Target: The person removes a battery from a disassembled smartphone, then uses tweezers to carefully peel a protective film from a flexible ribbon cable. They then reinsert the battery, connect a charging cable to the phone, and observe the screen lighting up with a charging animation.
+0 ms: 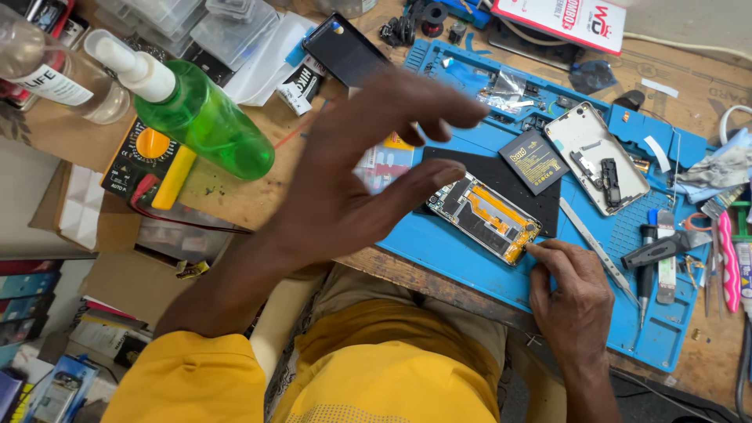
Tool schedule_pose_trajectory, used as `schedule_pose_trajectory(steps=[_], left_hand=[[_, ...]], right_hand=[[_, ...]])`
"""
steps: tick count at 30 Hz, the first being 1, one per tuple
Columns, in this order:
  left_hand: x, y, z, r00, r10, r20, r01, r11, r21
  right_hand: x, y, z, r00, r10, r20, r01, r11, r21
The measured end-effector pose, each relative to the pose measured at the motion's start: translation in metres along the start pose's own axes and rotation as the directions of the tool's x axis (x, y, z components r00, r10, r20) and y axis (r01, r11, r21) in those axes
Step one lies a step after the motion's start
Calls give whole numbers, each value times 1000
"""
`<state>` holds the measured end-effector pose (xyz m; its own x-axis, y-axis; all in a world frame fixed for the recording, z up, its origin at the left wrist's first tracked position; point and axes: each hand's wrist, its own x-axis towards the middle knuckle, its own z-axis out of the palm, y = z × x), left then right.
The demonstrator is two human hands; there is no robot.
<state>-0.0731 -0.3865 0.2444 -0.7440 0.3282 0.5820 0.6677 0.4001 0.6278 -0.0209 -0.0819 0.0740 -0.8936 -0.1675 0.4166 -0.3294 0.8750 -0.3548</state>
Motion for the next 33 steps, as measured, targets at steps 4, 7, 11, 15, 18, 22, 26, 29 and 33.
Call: schedule_pose_trajectory(steps=[4, 7, 11, 15, 18, 22, 26, 29, 33], left_hand=[[-35, -66, 55, 965, -197, 173, 200, 980, 1], [-70, -89, 75, 982, -123, 144, 110, 990, 92], [-82, -88, 83, 942, -239, 236, 194, 961, 198], [-80, -87, 93, 923, -260, 283, 164, 933, 321], [-81, -94, 104, 933, -229, 278, 116, 921, 372], [-80, -103, 104, 897, -318, 306, 237, 932, 273], [-82, -97, 102, 920, -286, 267, 206, 934, 292], [-93, -87, 110, 923, -256, 286, 143, 921, 361], [-107, -75, 125, 948, -177, 266, 64, 921, 385]], right_hand=[[-3, 4, -2, 982, 186, -16, -181, 971, 156], [-4, 7, -5, 960, 275, -46, -260, 943, 206], [2, 12, -9, 982, 186, 43, -190, 929, 318], [7, 9, -8, 994, 4, 113, -21, 987, 157], [4, -1, -5, 990, 56, 131, -75, 987, 144], [0, -22, -4, 993, 35, 114, -40, 998, 42], [20, -26, -19, 990, -21, 138, 14, 998, 57], [57, -21, -19, 979, -83, 185, 62, 992, 113], [113, -19, 4, 889, -312, 334, 244, 942, 231]])
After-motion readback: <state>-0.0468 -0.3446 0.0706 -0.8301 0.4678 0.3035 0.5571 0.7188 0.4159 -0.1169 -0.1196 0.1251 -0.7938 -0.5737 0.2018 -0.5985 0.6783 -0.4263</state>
